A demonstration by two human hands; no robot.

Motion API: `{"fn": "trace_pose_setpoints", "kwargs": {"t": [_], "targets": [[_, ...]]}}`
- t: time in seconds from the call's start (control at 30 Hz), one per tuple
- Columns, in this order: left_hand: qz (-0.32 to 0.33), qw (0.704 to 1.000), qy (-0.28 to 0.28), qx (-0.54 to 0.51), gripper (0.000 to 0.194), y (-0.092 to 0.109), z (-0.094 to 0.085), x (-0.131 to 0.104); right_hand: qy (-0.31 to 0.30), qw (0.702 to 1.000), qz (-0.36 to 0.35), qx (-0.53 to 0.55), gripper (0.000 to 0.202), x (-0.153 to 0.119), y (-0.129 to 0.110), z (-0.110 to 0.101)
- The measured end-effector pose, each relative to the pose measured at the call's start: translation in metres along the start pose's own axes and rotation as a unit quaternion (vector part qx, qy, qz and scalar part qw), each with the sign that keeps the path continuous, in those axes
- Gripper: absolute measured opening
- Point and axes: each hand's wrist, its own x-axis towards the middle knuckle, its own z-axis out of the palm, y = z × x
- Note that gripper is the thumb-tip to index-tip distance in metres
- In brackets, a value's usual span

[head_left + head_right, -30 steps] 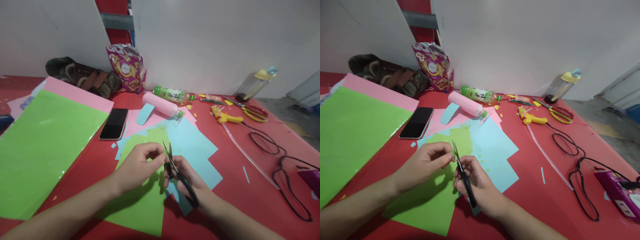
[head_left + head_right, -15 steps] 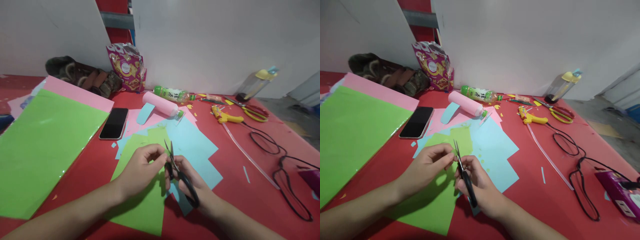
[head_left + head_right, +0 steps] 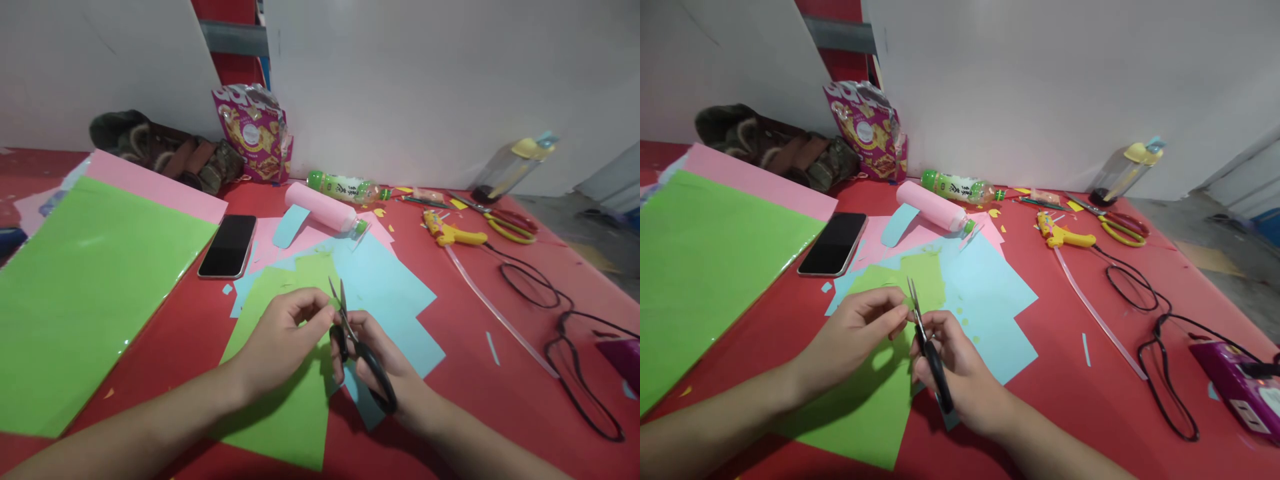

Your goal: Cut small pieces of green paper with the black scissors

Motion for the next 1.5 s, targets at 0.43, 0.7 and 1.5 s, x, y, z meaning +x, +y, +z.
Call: {"fn": "trace_pose_setpoints", "kwargs": {"t": [0.43, 0.7, 1.5], "targets": [[0.030, 0.998, 0.008, 0.063, 0.021, 0.001, -0.006, 0.003, 0.009, 1.000, 0.014, -0.003, 0.046, -0.001, -0.002, 0.000], [0.012, 0.999, -0.007, 0.047, 0.019, 0.002, -0.009, 0.005, 0.009, 1.000, 0.018, 0.006, 0.045, -0.002, 0.002, -0.002], [0.006, 0.978, -0.098, 0.183, 0.018, 0.006, -0.033, 0.010, -0.003, 0.998, 0.054, 0.028, 0.049, 0.001, 0.003, -0.002]]}}
